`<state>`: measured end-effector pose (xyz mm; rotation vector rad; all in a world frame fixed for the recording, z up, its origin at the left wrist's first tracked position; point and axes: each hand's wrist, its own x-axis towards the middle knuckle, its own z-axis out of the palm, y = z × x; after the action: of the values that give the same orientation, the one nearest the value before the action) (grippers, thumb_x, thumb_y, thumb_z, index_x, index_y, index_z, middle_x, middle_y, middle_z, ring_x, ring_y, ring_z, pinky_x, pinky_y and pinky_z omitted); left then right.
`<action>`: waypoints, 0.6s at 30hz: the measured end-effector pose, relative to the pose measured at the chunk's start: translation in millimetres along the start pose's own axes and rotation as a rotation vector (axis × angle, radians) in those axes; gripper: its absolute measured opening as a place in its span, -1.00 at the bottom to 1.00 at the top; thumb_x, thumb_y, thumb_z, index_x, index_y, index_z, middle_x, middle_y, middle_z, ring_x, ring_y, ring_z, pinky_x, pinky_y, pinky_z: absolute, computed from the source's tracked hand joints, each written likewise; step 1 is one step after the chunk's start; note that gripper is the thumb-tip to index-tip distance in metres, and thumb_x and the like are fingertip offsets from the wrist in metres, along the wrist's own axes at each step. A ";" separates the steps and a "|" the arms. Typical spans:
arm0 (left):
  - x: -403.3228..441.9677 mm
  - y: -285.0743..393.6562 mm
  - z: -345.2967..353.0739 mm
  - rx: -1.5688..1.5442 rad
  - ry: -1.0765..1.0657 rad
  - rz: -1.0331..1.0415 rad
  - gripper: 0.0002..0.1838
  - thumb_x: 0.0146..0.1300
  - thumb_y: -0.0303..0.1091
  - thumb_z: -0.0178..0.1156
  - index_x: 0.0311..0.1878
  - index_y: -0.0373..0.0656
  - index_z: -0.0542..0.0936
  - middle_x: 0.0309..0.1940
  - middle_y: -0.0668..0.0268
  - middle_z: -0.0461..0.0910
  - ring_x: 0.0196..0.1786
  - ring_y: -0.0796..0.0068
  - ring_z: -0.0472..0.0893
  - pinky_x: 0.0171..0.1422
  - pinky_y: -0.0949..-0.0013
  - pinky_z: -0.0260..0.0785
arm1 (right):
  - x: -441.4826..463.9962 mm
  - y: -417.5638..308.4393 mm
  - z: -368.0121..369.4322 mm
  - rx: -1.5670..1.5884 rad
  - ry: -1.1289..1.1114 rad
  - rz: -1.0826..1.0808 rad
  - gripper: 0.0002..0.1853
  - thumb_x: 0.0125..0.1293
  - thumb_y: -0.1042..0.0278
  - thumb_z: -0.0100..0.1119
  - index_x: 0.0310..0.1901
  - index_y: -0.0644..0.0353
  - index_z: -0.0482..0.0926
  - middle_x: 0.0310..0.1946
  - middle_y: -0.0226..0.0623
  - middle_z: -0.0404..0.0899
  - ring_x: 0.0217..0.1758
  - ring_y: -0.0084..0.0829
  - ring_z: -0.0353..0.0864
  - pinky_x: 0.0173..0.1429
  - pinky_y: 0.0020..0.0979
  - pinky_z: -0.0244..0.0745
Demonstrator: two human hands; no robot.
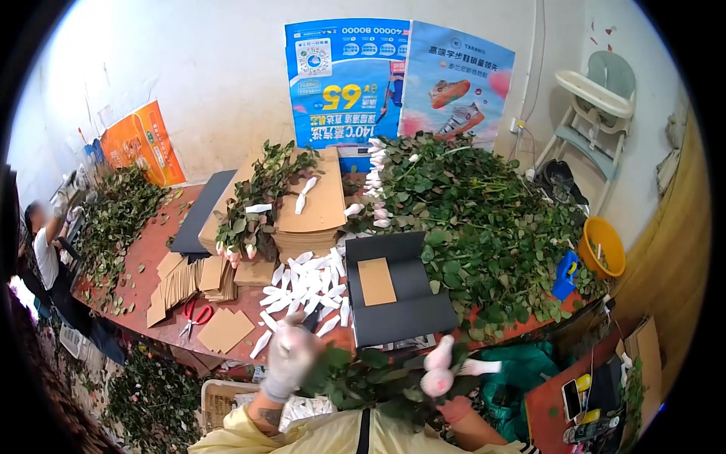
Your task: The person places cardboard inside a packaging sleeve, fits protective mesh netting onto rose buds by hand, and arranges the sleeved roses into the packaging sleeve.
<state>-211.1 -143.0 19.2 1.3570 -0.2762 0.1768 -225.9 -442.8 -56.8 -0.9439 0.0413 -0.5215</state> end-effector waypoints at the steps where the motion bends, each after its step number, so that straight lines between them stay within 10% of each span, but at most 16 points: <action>1: 0.0 4.3 -10.9 -0.006 0.038 -0.002 -0.36 0.08 -0.47 0.29 0.21 -0.37 0.22 -0.36 0.37 0.48 -0.35 0.65 0.45 -0.23 0.54 0.33 | 13.7 -5.6 -5.2 -0.042 0.027 -0.062 -0.54 0.33 0.32 -0.05 0.26 0.20 0.30 0.17 -0.17 0.38 0.25 -0.20 0.35 0.31 -0.13 0.23; 6: -29.6 19.4 -65.0 0.044 0.048 -0.223 -0.47 0.09 -0.57 0.23 0.17 -0.30 0.34 -0.30 0.32 0.52 -0.27 0.62 0.49 -0.18 0.52 0.36 | 72.5 -32.6 -51.9 -0.394 0.153 -0.296 -0.54 0.32 0.32 -0.05 0.25 0.20 0.31 0.16 -0.16 0.38 0.24 -0.18 0.35 0.30 -0.11 0.24; 11: -42.5 37.3 -113.9 0.494 0.146 -0.194 -0.66 0.37 -0.14 0.10 -0.08 -0.27 0.51 -0.26 0.36 0.55 -0.21 0.59 0.49 -0.12 0.49 0.38 | 118.8 -43.1 -130.5 -0.991 0.270 -0.465 -0.54 0.31 0.33 -0.04 0.25 0.21 0.31 0.16 -0.15 0.39 0.24 -0.16 0.36 0.29 -0.10 0.25; 18: -52.8 140.3 -137.6 0.630 0.257 -0.211 -0.83 0.12 -0.54 0.25 -0.21 -0.24 0.51 -0.36 0.38 0.55 -0.35 0.64 0.50 -0.29 0.54 0.39 | 155.2 -11.3 -231.2 -1.773 0.226 -0.525 -0.53 0.30 0.34 -0.03 0.24 0.21 0.33 0.15 -0.14 0.40 0.23 -0.14 0.37 0.28 -0.07 0.27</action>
<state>-288.5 22.4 109.2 1.9518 0.1581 0.2719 -154.0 -693.1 -156.2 -2.6552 0.5381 -1.0898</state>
